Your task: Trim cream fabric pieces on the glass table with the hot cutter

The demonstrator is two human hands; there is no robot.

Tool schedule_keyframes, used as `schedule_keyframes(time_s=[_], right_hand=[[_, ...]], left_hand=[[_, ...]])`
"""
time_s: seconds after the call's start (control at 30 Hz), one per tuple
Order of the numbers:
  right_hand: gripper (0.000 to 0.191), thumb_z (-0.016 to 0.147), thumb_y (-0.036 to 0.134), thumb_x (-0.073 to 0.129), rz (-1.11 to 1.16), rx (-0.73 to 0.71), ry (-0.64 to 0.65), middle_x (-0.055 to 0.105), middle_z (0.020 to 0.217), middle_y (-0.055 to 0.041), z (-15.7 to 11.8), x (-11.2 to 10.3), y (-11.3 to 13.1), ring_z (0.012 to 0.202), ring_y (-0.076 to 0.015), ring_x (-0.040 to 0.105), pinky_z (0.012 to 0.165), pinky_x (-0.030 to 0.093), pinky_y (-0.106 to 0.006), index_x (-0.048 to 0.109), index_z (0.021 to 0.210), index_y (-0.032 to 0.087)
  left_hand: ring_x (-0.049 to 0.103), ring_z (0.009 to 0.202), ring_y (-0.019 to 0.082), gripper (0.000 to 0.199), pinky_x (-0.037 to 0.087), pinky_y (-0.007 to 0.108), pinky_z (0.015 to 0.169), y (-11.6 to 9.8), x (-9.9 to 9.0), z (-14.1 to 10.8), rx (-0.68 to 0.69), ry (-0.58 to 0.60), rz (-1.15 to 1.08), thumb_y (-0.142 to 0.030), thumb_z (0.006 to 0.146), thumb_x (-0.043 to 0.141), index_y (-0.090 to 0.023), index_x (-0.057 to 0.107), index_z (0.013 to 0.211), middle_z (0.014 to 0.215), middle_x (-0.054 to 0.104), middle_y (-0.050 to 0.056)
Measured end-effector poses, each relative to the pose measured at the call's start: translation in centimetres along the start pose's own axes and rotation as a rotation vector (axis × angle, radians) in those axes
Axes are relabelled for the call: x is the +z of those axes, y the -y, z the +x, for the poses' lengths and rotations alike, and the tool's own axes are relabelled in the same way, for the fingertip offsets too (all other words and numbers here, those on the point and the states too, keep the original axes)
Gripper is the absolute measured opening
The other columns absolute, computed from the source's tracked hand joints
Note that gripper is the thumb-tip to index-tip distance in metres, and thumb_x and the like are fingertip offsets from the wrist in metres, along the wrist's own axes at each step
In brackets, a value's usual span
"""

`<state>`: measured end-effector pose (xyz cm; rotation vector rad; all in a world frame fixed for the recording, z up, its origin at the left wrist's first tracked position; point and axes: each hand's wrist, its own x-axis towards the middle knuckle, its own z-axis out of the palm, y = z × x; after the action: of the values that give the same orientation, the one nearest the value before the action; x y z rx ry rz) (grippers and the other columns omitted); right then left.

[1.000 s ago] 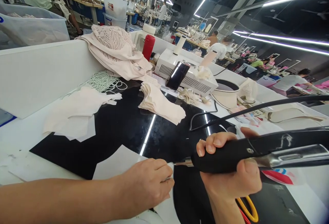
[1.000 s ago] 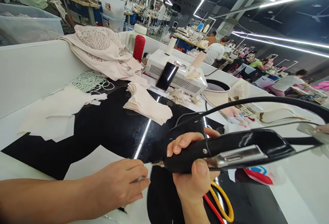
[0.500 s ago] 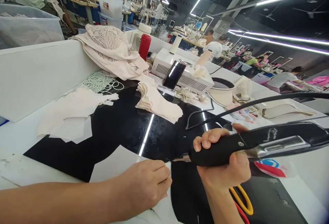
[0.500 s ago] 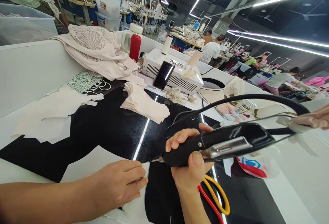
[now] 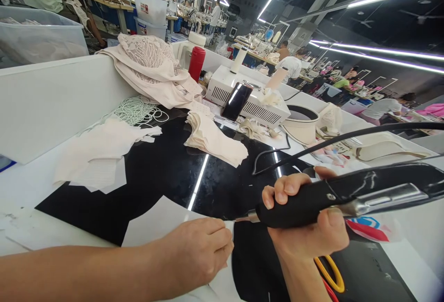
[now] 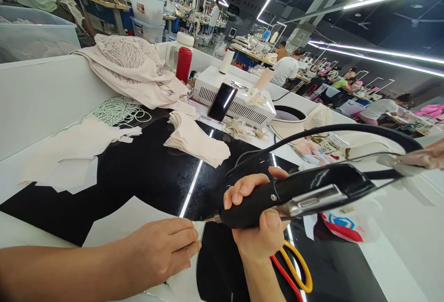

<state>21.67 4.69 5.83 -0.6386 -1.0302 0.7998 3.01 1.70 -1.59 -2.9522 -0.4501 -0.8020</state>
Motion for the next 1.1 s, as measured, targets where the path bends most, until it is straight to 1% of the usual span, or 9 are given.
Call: schedule_keyframes(time_s=[0.23,0.4,0.53,0.6,0.7,0.8,0.9,1.0,1.1], right_hand=[[0.045,0.075,0.045,0.080,-0.033,-0.002,0.011,0.061,0.069,0.0060,-0.1,-0.4,0.2,0.051,-0.0129,0.049,0.041,0.048,-0.024,0.060,0.112,0.029],[0.042,0.076,0.042,0.077,-0.020,-0.016,0.016,0.061,0.071,0.0055,-0.4,-0.3,0.0,0.052,-0.0127,0.050,0.042,0.047,-0.024,0.060,0.113,0.028],[0.041,0.076,0.042,0.079,-0.026,-0.027,0.006,0.062,0.070,0.0056,-0.6,0.0,-0.1,0.052,-0.0125,0.051,0.042,0.048,-0.023,0.062,0.111,0.028],[0.042,0.075,0.041,0.081,-0.029,-0.033,-0.003,0.063,0.070,0.0058,-0.6,0.1,-0.2,0.052,-0.0128,0.052,0.042,0.049,-0.024,0.063,0.110,0.028],[0.044,0.074,0.042,0.083,-0.037,-0.045,-0.009,0.064,0.070,0.0061,-0.8,0.2,-0.2,0.051,-0.0129,0.053,0.041,0.050,-0.024,0.063,0.110,0.028],[0.044,0.075,0.043,0.083,-0.040,-0.054,0.002,0.065,0.071,0.0065,-0.9,0.3,-0.2,0.049,-0.0123,0.054,0.040,0.050,-0.025,0.064,0.111,0.028],[0.042,0.077,0.043,0.082,-0.026,-0.060,0.021,0.065,0.072,0.0064,-1.1,0.4,-0.3,0.049,-0.0120,0.055,0.042,0.051,-0.025,0.063,0.111,0.028],[0.043,0.077,0.043,0.084,-0.006,-0.047,0.026,0.065,0.073,0.0062,-1.1,0.4,-0.3,0.051,-0.0118,0.055,0.043,0.052,-0.024,0.064,0.112,0.028],[0.045,0.075,0.042,0.087,0.016,-0.025,0.020,0.066,0.073,0.0063,-1.2,0.4,-0.3,0.051,-0.0116,0.055,0.044,0.053,-0.024,0.064,0.112,0.029]], left_hand=[[0.057,0.078,0.016,0.009,0.055,0.026,0.072,0.0,0.1,0.0,-0.015,-0.025,-0.005,-0.012,0.101,0.064,-0.010,0.068,0.093,0.082,0.057,0.003],[0.060,0.085,0.017,0.006,0.055,0.027,0.081,0.0,0.3,-0.2,0.002,-0.005,-0.008,-0.012,0.101,0.065,-0.009,0.068,0.097,0.085,0.060,0.004],[0.061,0.086,0.017,0.008,0.056,0.029,0.085,0.0,0.4,-0.3,-0.017,0.009,-0.032,-0.014,0.102,0.062,-0.010,0.068,0.097,0.087,0.059,0.004],[0.061,0.085,0.017,0.009,0.056,0.029,0.083,0.0,0.4,-0.4,-0.029,0.007,-0.048,-0.013,0.103,0.060,-0.010,0.067,0.097,0.086,0.059,0.004],[0.062,0.085,0.018,0.007,0.056,0.029,0.077,-0.1,0.2,-0.5,-0.050,-0.011,-0.067,-0.013,0.103,0.061,-0.010,0.067,0.102,0.088,0.061,0.004],[0.064,0.088,0.018,0.005,0.056,0.030,0.074,-0.3,0.2,-0.8,-0.070,0.000,-0.080,-0.015,0.102,0.063,-0.012,0.066,0.103,0.093,0.064,0.005],[0.065,0.094,0.019,0.007,0.057,0.030,0.081,-0.4,0.4,-1.0,-0.092,-0.001,-0.072,-0.018,0.102,0.064,-0.012,0.067,0.106,0.107,0.069,0.008],[0.066,0.100,0.018,0.013,0.058,0.030,0.086,-0.5,0.5,-1.2,-0.079,-0.030,-0.041,-0.018,0.104,0.061,-0.011,0.068,0.113,0.123,0.070,0.010],[0.068,0.102,0.019,0.017,0.058,0.030,0.086,-0.4,0.3,-1.1,-0.055,-0.036,0.007,-0.020,0.108,0.056,-0.011,0.069,0.114,0.126,0.071,0.010]])
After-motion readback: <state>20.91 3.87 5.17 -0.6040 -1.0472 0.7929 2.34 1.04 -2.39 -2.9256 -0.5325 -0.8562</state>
